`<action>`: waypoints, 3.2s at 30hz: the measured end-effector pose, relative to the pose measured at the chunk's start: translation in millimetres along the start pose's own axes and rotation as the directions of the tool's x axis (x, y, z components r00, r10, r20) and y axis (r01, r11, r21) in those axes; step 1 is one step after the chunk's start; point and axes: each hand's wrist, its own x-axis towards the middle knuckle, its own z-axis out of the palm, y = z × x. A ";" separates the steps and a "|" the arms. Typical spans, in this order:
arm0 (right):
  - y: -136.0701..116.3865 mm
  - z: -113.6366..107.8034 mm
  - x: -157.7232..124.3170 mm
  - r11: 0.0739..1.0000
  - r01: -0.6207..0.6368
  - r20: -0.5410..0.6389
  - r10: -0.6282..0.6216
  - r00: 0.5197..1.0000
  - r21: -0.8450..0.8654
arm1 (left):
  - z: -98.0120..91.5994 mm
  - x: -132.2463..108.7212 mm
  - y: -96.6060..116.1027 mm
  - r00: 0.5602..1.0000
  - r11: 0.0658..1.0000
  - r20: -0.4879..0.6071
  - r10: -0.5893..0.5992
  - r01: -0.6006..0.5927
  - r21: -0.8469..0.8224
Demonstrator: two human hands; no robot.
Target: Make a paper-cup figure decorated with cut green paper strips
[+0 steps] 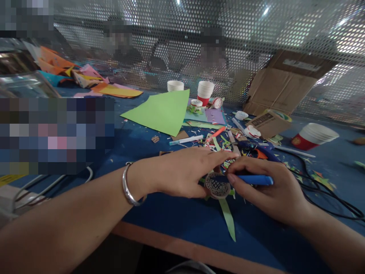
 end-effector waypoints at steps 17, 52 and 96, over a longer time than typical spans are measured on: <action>5.2 -10.2 -0.9 0.989 -0.119 -0.130 0.129 0.983 0.087 | -6.1 -2.0 -0.9 0.992 0.990 0.007 -0.124 0.124 -0.068; 7.6 -14.8 -6.2 0.931 -0.160 -0.269 0.254 0.929 0.329 | -11.1 8.6 -2.7 0.919 0.933 -0.171 -0.355 0.336 -0.133; 3.9 -16.6 -2.3 0.859 -0.164 -0.343 0.359 0.868 0.485 | 9.3 19.9 0.7 0.877 0.731 -0.203 -0.435 0.212 -0.648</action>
